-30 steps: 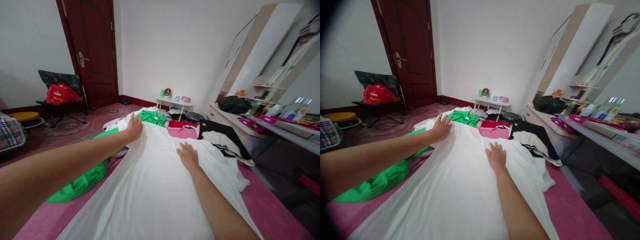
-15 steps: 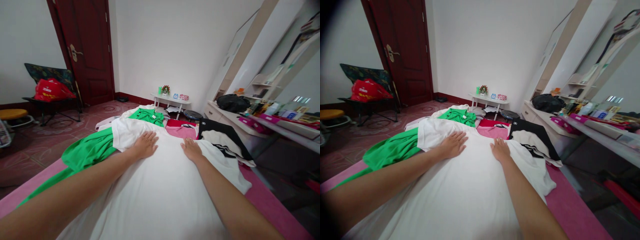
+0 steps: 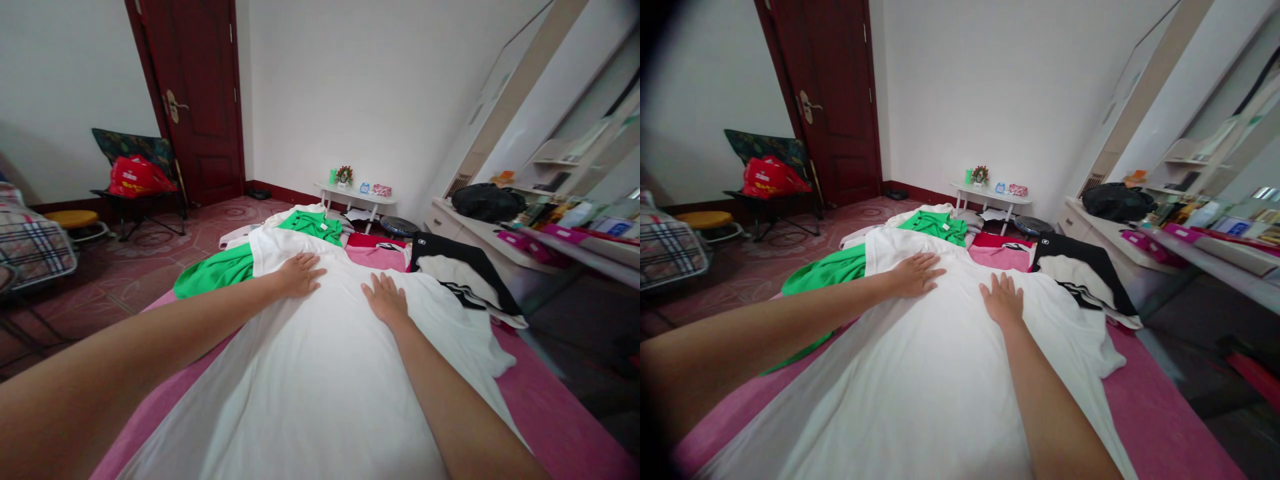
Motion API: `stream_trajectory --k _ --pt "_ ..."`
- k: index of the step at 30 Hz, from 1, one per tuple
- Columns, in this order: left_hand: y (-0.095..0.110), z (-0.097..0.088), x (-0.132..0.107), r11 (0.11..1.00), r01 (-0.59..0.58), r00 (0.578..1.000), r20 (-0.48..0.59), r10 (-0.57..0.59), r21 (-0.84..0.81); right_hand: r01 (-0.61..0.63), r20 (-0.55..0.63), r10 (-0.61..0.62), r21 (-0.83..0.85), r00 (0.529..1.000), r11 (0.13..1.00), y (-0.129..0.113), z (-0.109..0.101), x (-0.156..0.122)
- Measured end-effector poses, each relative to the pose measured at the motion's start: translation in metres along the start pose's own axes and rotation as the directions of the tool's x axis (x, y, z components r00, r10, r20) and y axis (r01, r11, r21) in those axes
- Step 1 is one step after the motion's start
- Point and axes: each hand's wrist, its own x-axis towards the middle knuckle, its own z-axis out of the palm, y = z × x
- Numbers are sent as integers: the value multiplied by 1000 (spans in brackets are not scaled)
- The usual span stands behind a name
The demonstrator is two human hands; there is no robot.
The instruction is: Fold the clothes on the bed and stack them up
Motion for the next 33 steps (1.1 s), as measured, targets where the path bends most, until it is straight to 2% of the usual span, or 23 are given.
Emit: stream_trajectory --k 2,4,8,10,13,18,23,26,29,31,33 --pt "-15 -9 -13 999 -14 1000 20 13 31 -44 -4 44 1 999 999 -3 0 -5" --pt "-32 -19 -27 999 22 999 28 -23 43 -78 0 78 5 997 997 -6 0 -12" --pt "-64 -39 -48 970 242 970 6 -242 4 -102 5 102 14 995 995 -9 0 -25" --pt "-75 -47 -54 925 377 926 -5 -377 -46 -105 -1 106 14 994 994 -9 0 -30" --pt "-87 -53 -55 820 553 831 20 -556 -150 -105 -16 105 11 994 994 -10 -1 -35" --pt "-107 -53 -43 624 720 685 161 -711 -304 -80 -23 81 20 996 997 -9 -2 -44" --pt "-129 -52 -44 554 760 635 208 -744 -341 -58 -30 59 31 998 998 -6 -3 -47" --pt "-130 -54 -51 546 762 622 163 -766 -348 -52 -39 54 42 998 998 -5 -4 -47" --pt "-121 -66 -51 569 749 621 61 -781 -339 -47 -49 50 62 998 997 -4 -4 -47" --pt "-106 -82 -43 597 730 623 -36 -782 -332 -39 -72 44 81 996 996 -3 -5 -47" --pt "-83 -104 -31 657 654 664 -131 -736 -375 -17 -120 34 136 992 991 -1 -6 -47"
